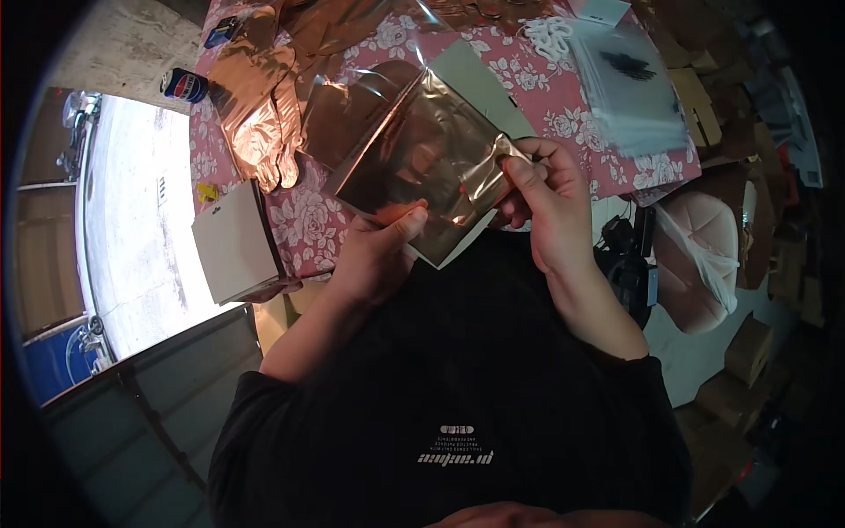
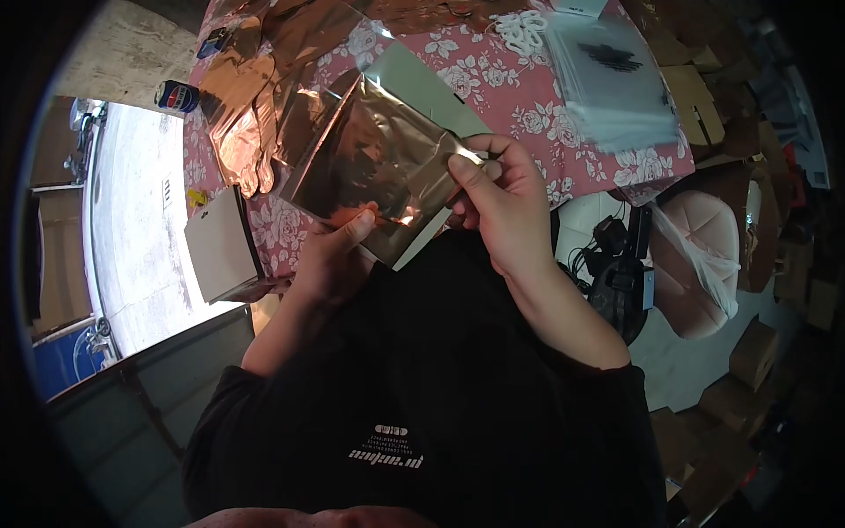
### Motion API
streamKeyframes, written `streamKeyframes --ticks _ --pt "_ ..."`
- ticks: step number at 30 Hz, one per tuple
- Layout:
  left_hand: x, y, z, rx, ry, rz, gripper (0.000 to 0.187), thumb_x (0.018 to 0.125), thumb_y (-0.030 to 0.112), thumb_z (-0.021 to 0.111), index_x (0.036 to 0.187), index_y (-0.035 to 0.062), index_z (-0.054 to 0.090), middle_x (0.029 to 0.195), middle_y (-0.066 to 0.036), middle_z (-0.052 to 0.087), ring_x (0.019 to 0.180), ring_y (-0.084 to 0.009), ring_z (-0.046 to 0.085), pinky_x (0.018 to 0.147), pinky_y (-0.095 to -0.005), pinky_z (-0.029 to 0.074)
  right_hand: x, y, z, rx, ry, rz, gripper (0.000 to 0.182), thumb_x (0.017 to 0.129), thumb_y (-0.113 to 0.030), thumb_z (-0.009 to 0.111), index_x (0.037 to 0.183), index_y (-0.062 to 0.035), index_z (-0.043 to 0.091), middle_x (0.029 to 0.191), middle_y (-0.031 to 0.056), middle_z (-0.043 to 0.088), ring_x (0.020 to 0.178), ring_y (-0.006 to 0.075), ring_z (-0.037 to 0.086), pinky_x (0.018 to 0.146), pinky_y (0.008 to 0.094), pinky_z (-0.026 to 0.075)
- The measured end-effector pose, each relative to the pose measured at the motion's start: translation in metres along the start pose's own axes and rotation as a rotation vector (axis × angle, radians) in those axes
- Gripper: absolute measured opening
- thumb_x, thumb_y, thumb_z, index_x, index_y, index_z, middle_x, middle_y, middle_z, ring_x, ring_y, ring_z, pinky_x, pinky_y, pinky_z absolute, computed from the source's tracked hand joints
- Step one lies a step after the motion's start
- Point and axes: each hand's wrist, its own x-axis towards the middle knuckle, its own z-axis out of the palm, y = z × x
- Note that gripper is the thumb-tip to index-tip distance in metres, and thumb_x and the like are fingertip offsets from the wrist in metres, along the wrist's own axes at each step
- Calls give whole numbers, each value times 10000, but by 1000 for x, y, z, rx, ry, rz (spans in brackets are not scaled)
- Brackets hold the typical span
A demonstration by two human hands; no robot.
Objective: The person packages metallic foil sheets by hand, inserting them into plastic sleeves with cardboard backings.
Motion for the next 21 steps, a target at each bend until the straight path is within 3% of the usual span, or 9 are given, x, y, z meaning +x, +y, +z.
streamKeyframes --ticks 3,8,10,12,14,16,17,19,21 --pt "-4 2 8 103 103 32 148 992 94 786 1123 38 745 1121 -22 711 1064 -108 623 962 -301 467 -1 3 -1 -60 13 -27 210 1046 -193 742 1168 -27 699 855 7 715 668 43 619 546 199 467" --pt "-5 -2 4 92 38 45 162 993 86 780 1145 48 740 1121 -21 711 1104 -125 628 984 -332 477 -2 5 -2 -123 37 -112 243 1051 -142 724 1247 -8 669 916 20 756 658 38 623 578 190 461" --pt "-6 -1 6 98 52 51 166 995 84 773 1151 45 736 1127 -27 710 1118 -134 634 994 -344 485 -2 3 -1 -113 69 -147 321 1054 -106 709 1340 10 619 1066 66 768 750 68 660 629 213 508" --pt "-6 1 7 15 -78 28 169 1005 86 751 1164 35 728 1145 -46 718 1135 -156 649 1008 -364 501 -1 9 -1 -128 84 -219 393 1040 -102 723 1389 15 585 1134 83 755 808 93 680 666 227 538" --pt "-8 5 18 -9 -22 32 165 1009 79 738 1164 24 726 1138 -55 726 1120 -166 662 1010 -374 511 -1 11 -4 -142 98 -291 468 1026 -98 738 1439 19 552 1201 100 742 866 119 700 704 240 568" --pt "-7 7 16 -34 35 38 161 1013 72 725 1163 13 724 1131 -64 733 1105 -177 675 1012 -384 521 -1 10 -12 -650 201 -575 637 971 -65 781 1518 34 470 1264 114 718 961 165 727 782 278 614" --pt "-5 7 9 -16 -5 12 221 986 74 748 1194 20 695 1153 -70 717 1110 -198 675 1024 -404 525 -2 7 -12 -650 198 -575 637 971 -65 781 1518 34 470 1264 114 718 961 165 727 782 278 614" --pt "-3 8 -2 -1 -43 -15 288 960 75 770 1224 27 665 1175 -76 701 1115 -219 675 1037 -425 528 -6 -4 -13 17 14 -175 705 919 29 796 1537 19 457 1236 84 702 1001 146 725 762 262 624" --pt "-2 8 -4 151 16 -37 349 965 62 749 1296 16 650 1209 -94 707 1125 -217 674 1032 -416 530 -5 -11 -31 31 -110 -25 687 909 23 801 1520 8 487 1214 79 723 967 143 735 740 261 629"
